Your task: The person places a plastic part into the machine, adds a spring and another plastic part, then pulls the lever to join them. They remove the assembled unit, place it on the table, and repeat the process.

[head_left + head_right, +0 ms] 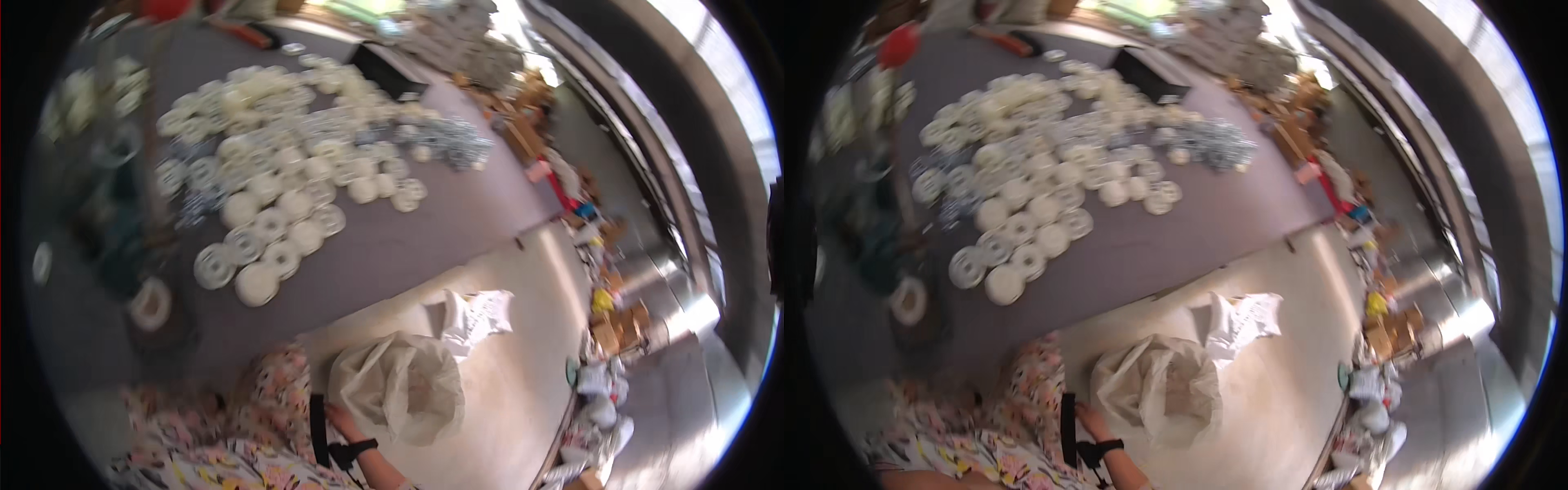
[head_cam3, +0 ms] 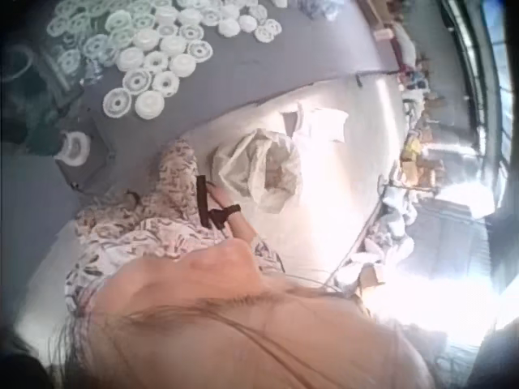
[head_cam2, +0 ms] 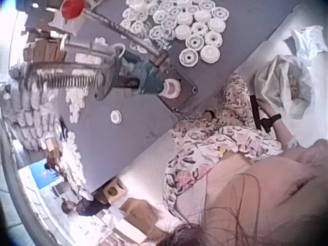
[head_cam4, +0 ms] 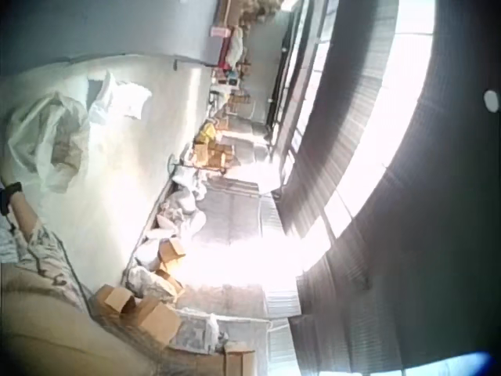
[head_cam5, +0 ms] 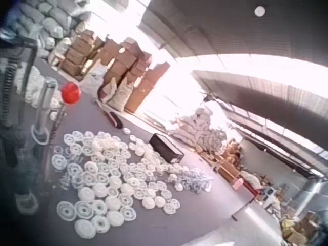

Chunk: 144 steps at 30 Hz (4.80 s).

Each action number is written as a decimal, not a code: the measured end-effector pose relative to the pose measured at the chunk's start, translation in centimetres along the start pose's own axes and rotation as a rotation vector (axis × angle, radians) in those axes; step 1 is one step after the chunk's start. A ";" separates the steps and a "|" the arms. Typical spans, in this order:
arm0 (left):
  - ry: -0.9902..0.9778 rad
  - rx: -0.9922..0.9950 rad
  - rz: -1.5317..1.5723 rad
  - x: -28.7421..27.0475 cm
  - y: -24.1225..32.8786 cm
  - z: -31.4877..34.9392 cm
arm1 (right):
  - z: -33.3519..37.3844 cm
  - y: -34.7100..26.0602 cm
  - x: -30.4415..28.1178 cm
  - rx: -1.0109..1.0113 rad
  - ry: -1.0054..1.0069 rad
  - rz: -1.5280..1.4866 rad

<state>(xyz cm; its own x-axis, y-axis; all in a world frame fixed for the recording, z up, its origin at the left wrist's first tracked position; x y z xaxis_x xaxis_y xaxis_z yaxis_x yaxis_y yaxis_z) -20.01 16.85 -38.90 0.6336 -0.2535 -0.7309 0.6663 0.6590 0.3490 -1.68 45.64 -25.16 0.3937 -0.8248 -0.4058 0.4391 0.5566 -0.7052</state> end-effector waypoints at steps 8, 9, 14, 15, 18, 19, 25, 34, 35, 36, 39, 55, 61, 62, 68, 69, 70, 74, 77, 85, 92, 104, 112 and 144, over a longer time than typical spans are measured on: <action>-0.045 -0.362 0.333 -0.5 8.1 21.9 | 2.6 -19.5 -6.5 -0.381 0.337 -0.232; -0.043 -0.388 0.348 -0.8 8.8 24.0 | 3.3 -22.8 -6.5 -0.483 0.345 -0.345; 0.255 -0.188 0.695 -8.9 15.3 34.6 | 2.7 -35.2 -4.5 -0.999 0.401 -0.020; 0.263 -0.199 0.705 -10.7 16.3 36.7 | 2.5 -37.5 -3.7 -1.089 0.382 0.060; 0.541 -0.077 0.863 -14.6 16.8 40.8 | -0.1 -41.5 -0.2 -1.247 0.336 0.314; 0.824 -0.176 0.985 -14.9 15.6 42.4 | -0.8 -42.5 1.2 -1.260 0.306 0.315; 1.392 -0.880 0.059 -16.2 9.5 47.4 | -3.2 -44.2 3.3 -1.108 0.348 0.743; 1.154 -0.930 0.027 -15.5 7.5 47.6 | -2.6 -42.9 3.4 -1.220 0.375 0.645; 1.143 -0.929 0.025 -15.6 7.6 47.5 | -2.6 -43.0 3.5 -1.219 0.393 0.646; 1.133 -0.932 0.021 -15.7 7.6 47.4 | -2.5 -43.1 3.7 -1.217 0.385 0.654; 1.167 -0.945 -0.016 -15.7 7.7 47.2 | -2.5 -43.1 3.5 -1.220 0.401 0.649; 1.170 -0.908 0.039 -16.5 9.9 48.0 | 1.4 -42.7 1.7 -1.241 0.305 0.504; 1.132 -0.930 0.061 -16.6 10.0 47.8 | 0.8 -43.8 3.5 -1.234 0.150 0.564; 1.143 -0.927 0.057 -16.6 10.0 47.7 | 0.7 -44.0 3.5 -1.240 0.149 0.564; 1.184 -0.904 0.059 -16.6 10.4 48.1 | 1.6 -44.0 4.7 -1.283 0.160 0.716; 1.190 -0.891 0.060 -16.6 10.4 48.1 | 1.9 -44.2 4.6 -1.274 0.159 0.679; 1.195 -0.887 0.060 -16.7 10.3 48.1 | 2.0 -44.2 4.3 -1.265 0.158 0.641; 1.195 -0.874 0.077 -16.6 10.3 48.3 | 1.5 -43.9 1.9 -1.271 0.254 0.576; 1.197 -0.863 0.097 -16.3 10.0 48.3 | 0.4 -42.5 0.7 -1.087 0.272 0.570; 1.207 -0.838 0.126 -16.7 10.1 48.6 | 0.1 -41.6 0.3 -1.058 0.188 0.519; 1.210 -0.846 0.120 -16.8 10.1 48.7 | 0.0 -41.7 0.2 -1.003 0.209 0.535; 1.214 -0.839 0.141 -16.7 9.9 48.6 | 0.4 -41.9 -0.3 -1.036 0.322 0.545; 1.231 -0.845 0.130 -16.8 10.2 49.0 | -2.9 -46.3 -1.6 -1.108 0.294 0.490; 1.312 -0.782 0.187 -18.0 10.7 49.1 | -11.7 -51.5 -4.5 -1.058 0.000 0.441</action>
<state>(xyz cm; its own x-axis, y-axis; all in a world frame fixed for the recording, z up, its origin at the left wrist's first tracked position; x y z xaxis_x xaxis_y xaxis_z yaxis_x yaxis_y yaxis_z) -4.98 -6.37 6.75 -0.3779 0.3784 -0.8450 -0.0125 0.9105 0.4133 -35.53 19.55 6.18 0.3448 -0.5784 -0.7393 -0.6365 0.4348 -0.6371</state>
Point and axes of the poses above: each hand's wrist, its own z-axis away from the middle knuckle, its own x-axis out of the palm, y = z × x, the point moved 5 cm from there along -z, towards the middle knuckle, and after that the axes turned 11 degrees about -z, right-handed, at the moved point
